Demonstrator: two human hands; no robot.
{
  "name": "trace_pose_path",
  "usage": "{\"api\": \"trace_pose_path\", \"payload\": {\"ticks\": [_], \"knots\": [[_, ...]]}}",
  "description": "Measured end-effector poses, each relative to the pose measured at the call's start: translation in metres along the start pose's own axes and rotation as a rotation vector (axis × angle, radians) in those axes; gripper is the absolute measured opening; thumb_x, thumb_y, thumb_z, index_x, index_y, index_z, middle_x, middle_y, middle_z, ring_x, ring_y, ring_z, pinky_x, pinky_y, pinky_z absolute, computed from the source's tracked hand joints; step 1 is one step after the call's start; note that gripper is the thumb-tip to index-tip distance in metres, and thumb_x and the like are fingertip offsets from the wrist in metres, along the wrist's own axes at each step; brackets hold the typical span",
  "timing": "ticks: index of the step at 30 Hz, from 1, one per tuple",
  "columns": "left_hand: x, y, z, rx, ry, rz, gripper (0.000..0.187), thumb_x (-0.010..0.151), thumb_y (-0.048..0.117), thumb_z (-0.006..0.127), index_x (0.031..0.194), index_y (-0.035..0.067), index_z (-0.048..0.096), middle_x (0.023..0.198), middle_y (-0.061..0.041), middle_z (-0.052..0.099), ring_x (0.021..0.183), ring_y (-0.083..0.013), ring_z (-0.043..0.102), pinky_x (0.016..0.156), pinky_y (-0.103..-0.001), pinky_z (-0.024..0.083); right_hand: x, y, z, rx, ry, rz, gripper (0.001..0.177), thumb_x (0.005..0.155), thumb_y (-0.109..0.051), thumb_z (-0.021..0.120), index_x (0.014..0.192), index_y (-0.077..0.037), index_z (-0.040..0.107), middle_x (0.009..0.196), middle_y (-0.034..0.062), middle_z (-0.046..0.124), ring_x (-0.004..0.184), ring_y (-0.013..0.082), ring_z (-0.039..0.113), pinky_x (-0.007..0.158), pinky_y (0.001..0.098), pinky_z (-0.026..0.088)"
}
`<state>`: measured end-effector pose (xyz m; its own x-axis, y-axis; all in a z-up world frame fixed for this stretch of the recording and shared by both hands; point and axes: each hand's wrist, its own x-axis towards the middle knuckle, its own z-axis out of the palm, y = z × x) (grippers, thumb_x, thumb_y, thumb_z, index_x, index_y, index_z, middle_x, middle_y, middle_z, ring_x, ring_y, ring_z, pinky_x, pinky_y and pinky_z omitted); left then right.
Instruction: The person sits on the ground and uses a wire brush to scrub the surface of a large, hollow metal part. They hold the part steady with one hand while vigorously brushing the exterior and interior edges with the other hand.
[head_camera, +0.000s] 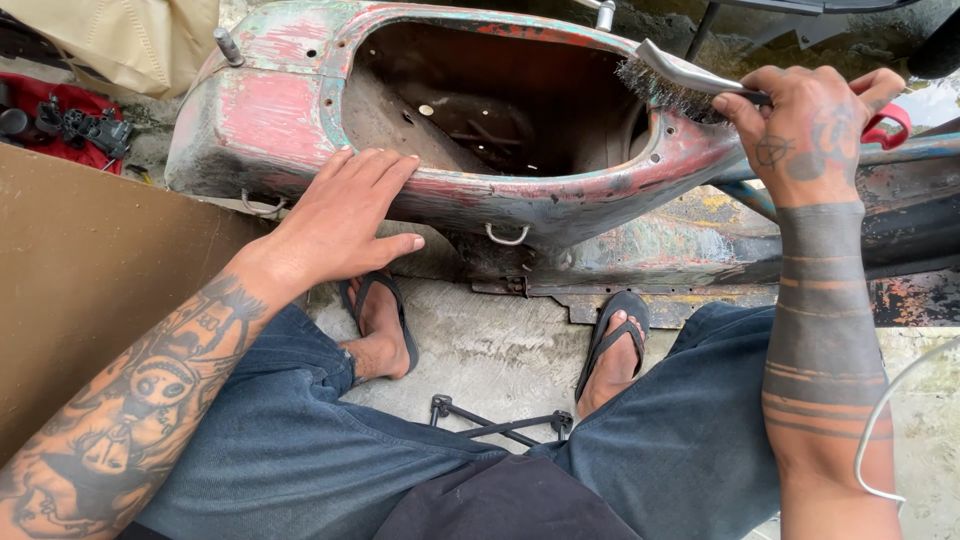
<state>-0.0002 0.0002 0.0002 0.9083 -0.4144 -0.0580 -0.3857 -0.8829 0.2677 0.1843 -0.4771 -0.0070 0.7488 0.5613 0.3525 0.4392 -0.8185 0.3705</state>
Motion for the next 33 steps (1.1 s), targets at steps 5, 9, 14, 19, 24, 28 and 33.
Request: {"api": "trace_pose_path", "payload": {"ticks": [5, 9, 14, 19, 24, 28, 33], "knots": [[0.0, 0.001, -0.001, -0.005, -0.006, -0.008, 0.085, 0.085, 0.05, 0.071, 0.149, 0.002, 0.044, 0.147, -0.018, 0.05, 0.138, -0.0349, 0.044, 0.117, -0.058, 0.026, 0.001, -0.002, -0.002, 0.02, -0.013, -0.013, 0.044, 0.13, -0.066, 0.069, 0.105, -0.031, 0.078, 0.084, -0.0065, 0.071, 0.084, 0.0211, 0.062, 0.091, 0.0388, 0.023], [0.0, 0.002, -0.002, -0.008, -0.01, -0.011, 0.085, 0.085, 0.05, 0.071, 0.149, 0.002, 0.044, 0.148, -0.018, 0.05, 0.138, -0.0348, 0.044, 0.118, -0.058, 0.026, 0.002, -0.003, -0.005, 0.01, -0.004, -0.026, 0.043, 0.131, -0.065, 0.069, 0.106, -0.031, 0.078, 0.084, -0.0059, 0.071, 0.085, 0.0208, 0.063, 0.091, 0.0386, 0.023], [0.0, 0.001, -0.002, 0.0, -0.009, -0.003, 0.085, 0.085, 0.051, 0.071, 0.149, 0.002, 0.044, 0.147, -0.018, 0.051, 0.137, -0.0354, 0.044, 0.117, -0.058, 0.027, -0.002, 0.003, 0.006, -0.006, 0.001, -0.01, 0.046, 0.131, -0.069, 0.068, 0.108, -0.031, 0.079, 0.087, -0.0076, 0.072, 0.087, 0.0195, 0.064, 0.092, 0.0384, 0.023], [0.0, 0.001, -0.002, -0.006, -0.01, -0.002, 0.085, 0.085, 0.051, 0.071, 0.149, 0.002, 0.044, 0.147, -0.018, 0.051, 0.137, -0.0353, 0.045, 0.117, -0.058, 0.026, 0.0, 0.0, 0.003, 0.076, 0.003, -0.022, 0.042, 0.131, -0.063, 0.07, 0.108, -0.029, 0.079, 0.087, -0.0068, 0.072, 0.088, 0.0206, 0.064, 0.092, 0.0387, 0.022], [0.0, 0.001, -0.003, -0.001, -0.011, 0.001, 0.085, 0.086, 0.051, 0.069, 0.149, 0.001, 0.043, 0.147, -0.018, 0.051, 0.137, -0.0358, 0.044, 0.117, -0.058, 0.026, 0.005, -0.007, -0.003, 0.174, -0.013, -0.018, 0.042, 0.127, -0.063, 0.069, 0.106, -0.028, 0.08, 0.089, -0.0037, 0.074, 0.086, 0.0216, 0.061, 0.088, 0.0401, 0.023], [0.0, 0.001, -0.003, 0.017, -0.009, 0.005, 0.085, 0.086, 0.052, 0.069, 0.149, 0.001, 0.043, 0.147, -0.018, 0.051, 0.136, -0.0355, 0.045, 0.117, -0.058, 0.027, 0.0, -0.003, 0.011, 0.231, 0.003, -0.018, 0.046, 0.126, -0.065, 0.068, 0.114, -0.023, 0.082, 0.092, 0.0003, 0.074, 0.087, 0.0238, 0.057, 0.09, 0.0405, 0.023], [0.0, 0.002, -0.005, -0.007, -0.013, 0.0, 0.084, 0.086, 0.051, 0.07, 0.148, 0.002, 0.044, 0.146, -0.018, 0.051, 0.135, -0.0357, 0.045, 0.117, -0.058, 0.027, 0.008, -0.017, -0.003, 0.174, 0.025, -0.035, 0.035, 0.125, -0.057, 0.074, 0.108, -0.027, 0.078, 0.09, -0.0057, 0.07, 0.093, 0.0207, 0.063, 0.092, 0.0402, 0.023]]}}
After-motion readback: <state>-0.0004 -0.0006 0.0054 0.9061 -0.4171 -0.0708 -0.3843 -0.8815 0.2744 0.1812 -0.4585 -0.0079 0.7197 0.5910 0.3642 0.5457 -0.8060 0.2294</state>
